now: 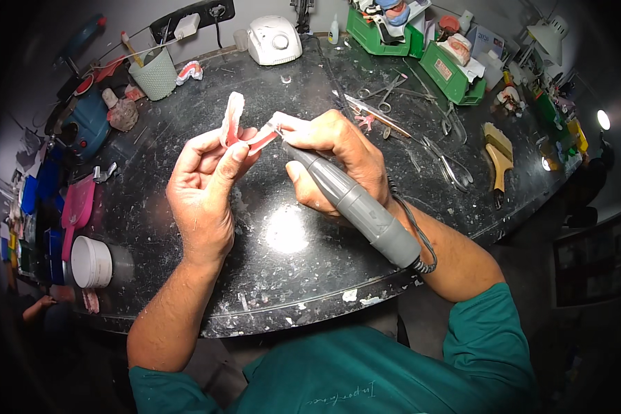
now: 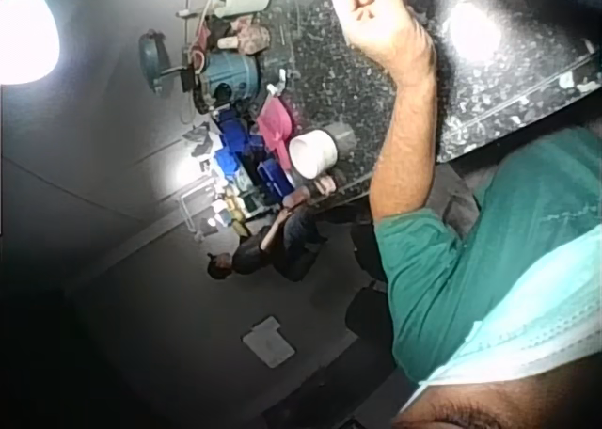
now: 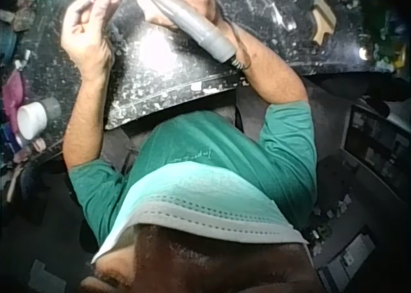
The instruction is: The person uses a rotary grinding tool to shape and smooth a pink denture base held in their left hand. They systematically grind the edges and inner surfaces of the denture, rotating it to access different areas. The person briefly sets the denture down to adjust the tool before resuming the shaping process.
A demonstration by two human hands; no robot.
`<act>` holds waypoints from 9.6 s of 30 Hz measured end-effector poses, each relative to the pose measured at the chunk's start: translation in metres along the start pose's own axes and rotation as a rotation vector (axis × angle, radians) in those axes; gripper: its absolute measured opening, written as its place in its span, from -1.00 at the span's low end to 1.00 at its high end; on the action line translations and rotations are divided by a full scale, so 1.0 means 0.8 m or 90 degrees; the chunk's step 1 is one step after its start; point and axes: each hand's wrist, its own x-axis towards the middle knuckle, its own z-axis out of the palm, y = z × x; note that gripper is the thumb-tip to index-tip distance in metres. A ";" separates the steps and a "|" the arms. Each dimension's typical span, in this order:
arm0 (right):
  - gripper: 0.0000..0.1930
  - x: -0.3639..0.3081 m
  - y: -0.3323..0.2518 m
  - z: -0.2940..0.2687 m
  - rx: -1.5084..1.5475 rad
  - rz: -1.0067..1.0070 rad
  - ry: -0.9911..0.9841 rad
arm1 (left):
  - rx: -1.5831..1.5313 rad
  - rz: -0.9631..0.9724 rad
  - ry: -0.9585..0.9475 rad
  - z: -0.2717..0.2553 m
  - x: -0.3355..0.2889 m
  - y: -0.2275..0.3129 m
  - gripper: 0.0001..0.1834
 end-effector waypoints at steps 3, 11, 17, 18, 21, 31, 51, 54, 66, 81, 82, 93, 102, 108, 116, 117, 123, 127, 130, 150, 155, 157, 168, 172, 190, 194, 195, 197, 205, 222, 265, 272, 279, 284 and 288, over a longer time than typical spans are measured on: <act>-0.58 -0.002 0.003 0.000 0.017 -0.009 -0.002 | -0.001 0.006 -0.001 0.001 0.000 0.000 -0.73; -0.56 -0.001 -0.002 0.000 0.004 0.006 -0.016 | 0.039 0.042 -0.023 -0.001 -0.001 -0.006 -0.76; -0.57 0.002 -0.001 0.002 0.012 -0.033 -0.016 | 0.000 0.027 -0.022 -0.001 -0.001 -0.006 -0.75; -0.57 0.002 -0.001 0.002 0.014 -0.025 -0.011 | -0.002 0.032 -0.027 0.000 -0.001 -0.005 -0.76; -0.59 -0.001 -0.001 0.003 0.018 -0.007 -0.008 | -0.013 0.041 -0.035 0.000 -0.001 -0.005 -0.77; -0.61 0.006 -0.002 0.007 0.061 -0.070 -0.025 | -0.034 0.046 -0.044 -0.003 -0.002 -0.011 -0.77; -0.54 0.007 -0.002 0.007 0.087 -0.113 -0.048 | -0.033 0.062 -0.080 -0.001 -0.003 -0.012 -0.75; -0.54 0.008 -0.001 0.005 0.085 -0.118 -0.047 | -0.019 0.066 -0.087 -0.002 -0.002 -0.012 -0.75; -0.59 0.007 -0.003 0.006 0.083 -0.086 -0.033 | -0.030 0.061 -0.088 -0.001 -0.002 -0.012 -0.74; -0.66 0.008 -0.001 0.004 0.020 -0.086 -0.016 | -0.019 0.053 -0.080 0.000 -0.003 -0.013 -0.70; -0.66 0.008 0.000 0.004 0.017 -0.088 -0.015 | -0.026 0.057 -0.082 0.000 -0.002 -0.014 -0.70; -0.69 0.008 -0.001 0.005 0.012 -0.080 -0.011 | -0.011 0.069 -0.081 0.000 0.000 -0.015 -0.69; -0.68 0.010 -0.002 0.006 0.018 -0.089 0.003 | -0.003 0.071 -0.086 -0.002 -0.001 -0.017 -0.70; -0.65 0.008 0.004 0.007 0.031 -0.094 -0.005 | -0.028 0.069 -0.085 0.000 -0.001 -0.017 -0.70; -0.64 0.004 0.008 0.001 0.048 -0.073 0.015 | -0.051 -0.028 -0.064 -0.001 -0.001 -0.006 -0.76; -0.63 0.001 0.011 -0.001 0.039 -0.061 0.021 | -0.057 -0.056 -0.058 -0.005 0.000 -0.007 -0.82; -0.65 -0.005 0.010 -0.002 0.140 0.087 0.055 | -0.171 -0.145 -0.022 -0.002 0.005 -0.003 -0.80; -0.73 -0.004 0.005 0.004 0.210 0.178 0.083 | -0.167 -0.164 -0.010 -0.005 0.006 -0.006 -0.76; -0.77 -0.001 0.006 0.003 0.265 0.215 0.093 | -0.162 -0.165 0.004 -0.004 0.006 -0.005 -0.75; -0.79 0.003 0.000 -0.002 0.261 0.263 0.050 | -0.076 -0.143 0.015 -0.004 0.007 -0.003 -0.75; -0.79 0.003 -0.004 -0.002 0.242 0.253 0.051 | -0.071 -0.141 0.021 -0.002 0.008 -0.004 -0.75; -0.79 0.004 -0.004 0.000 0.237 0.228 0.050 | -0.068 -0.137 0.018 -0.003 0.008 -0.005 -0.76; -0.74 0.000 -0.003 -0.002 0.220 0.225 -0.019 | -0.082 -0.130 0.037 -0.002 0.008 -0.005 -0.75; -0.76 0.002 -0.001 -0.001 0.191 0.226 0.029 | -0.067 -0.118 0.024 -0.006 0.007 -0.005 -0.74; -0.77 0.003 -0.003 -0.002 0.240 0.250 -0.011 | 0.005 -0.030 0.032 -0.006 0.008 -0.008 -0.72; -0.76 0.002 -0.002 -0.005 0.213 0.255 -0.012 | 0.007 -0.029 0.031 -0.006 0.008 -0.007 -0.72; -0.76 0.001 0.000 -0.003 0.206 0.241 -0.012 | 0.008 -0.031 0.032 -0.006 0.007 -0.007 -0.72; -0.76 0.001 -0.001 -0.002 0.216 0.248 -0.019 | 0.002 -0.032 0.031 -0.007 0.007 -0.007 -0.73; -0.77 0.006 -0.006 -0.002 0.222 0.255 0.005 | -0.012 -0.026 0.025 -0.005 0.006 -0.006 -0.75; -0.75 -0.001 0.004 0.002 0.140 0.151 0.012 | 0.013 0.011 -0.012 -0.002 0.004 -0.007 -0.72; -0.76 0.000 -0.001 -0.004 0.228 0.278 -0.003 | -0.297 -0.301 0.032 -0.008 0.003 -0.010 -0.81; -0.78 0.000 0.000 0.003 0.242 0.291 0.047 | -0.276 -0.290 0.023 -0.010 0.002 -0.010 -0.82; -0.77 -0.001 0.003 -0.003 0.229 0.238 -0.009 | -0.273 -0.287 0.024 -0.007 0.003 -0.009 -0.84; -0.75 0.001 0.003 -0.003 0.241 0.239 -0.007 | -0.258 -0.261 0.007 -0.006 0.003 -0.007 -0.88; -0.74 0.002 -0.001 0.000 0.280 0.210 0.011 | -0.244 -0.241 0.010 0.001 0.004 -0.005 -0.89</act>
